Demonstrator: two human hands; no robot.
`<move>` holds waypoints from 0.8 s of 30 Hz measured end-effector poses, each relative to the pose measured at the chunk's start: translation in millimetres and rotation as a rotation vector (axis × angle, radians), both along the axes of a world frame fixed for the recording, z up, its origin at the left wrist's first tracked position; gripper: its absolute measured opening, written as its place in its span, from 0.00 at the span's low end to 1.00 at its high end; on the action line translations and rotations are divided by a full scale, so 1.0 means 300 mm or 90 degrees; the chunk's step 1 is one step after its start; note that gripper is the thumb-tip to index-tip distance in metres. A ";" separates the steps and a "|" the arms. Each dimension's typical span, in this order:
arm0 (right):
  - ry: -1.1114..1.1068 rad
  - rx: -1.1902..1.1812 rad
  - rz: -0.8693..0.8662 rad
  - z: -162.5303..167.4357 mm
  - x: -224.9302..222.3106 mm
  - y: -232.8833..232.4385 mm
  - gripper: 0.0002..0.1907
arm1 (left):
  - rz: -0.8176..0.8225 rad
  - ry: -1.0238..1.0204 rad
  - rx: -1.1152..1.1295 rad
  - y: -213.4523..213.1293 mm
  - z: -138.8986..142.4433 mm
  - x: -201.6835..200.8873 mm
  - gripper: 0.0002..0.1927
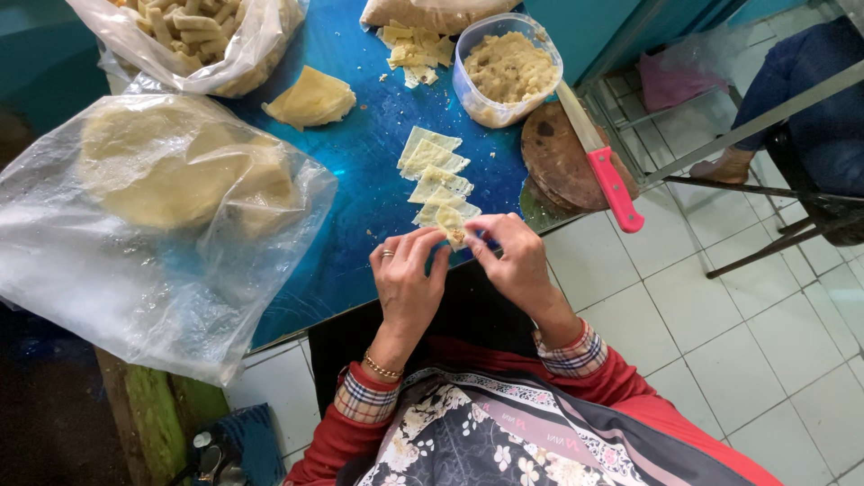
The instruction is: The person sits at a blue table and assembles filled pastries. They spoon filling from a plastic bag onto square dough wrappers, then fold and pinch the wrappers closed by hand, setting the folded pastries aside as they work through the stack of wrappers.
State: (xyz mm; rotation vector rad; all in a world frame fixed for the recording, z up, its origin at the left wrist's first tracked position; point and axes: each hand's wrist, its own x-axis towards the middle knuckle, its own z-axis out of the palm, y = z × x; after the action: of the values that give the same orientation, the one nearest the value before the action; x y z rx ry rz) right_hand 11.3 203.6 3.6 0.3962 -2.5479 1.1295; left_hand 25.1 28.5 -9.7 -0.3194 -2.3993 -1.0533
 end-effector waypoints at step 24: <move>0.144 0.139 0.145 -0.008 -0.030 0.031 0.18 | -0.126 0.059 -0.139 -0.034 -0.014 -0.052 0.11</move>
State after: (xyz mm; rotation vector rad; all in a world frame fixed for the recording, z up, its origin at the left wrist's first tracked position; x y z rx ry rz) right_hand 2.4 212.8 1.2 0.8369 -2.4745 0.8219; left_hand 9.4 18.2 -13.8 -0.6798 -2.4386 -0.8380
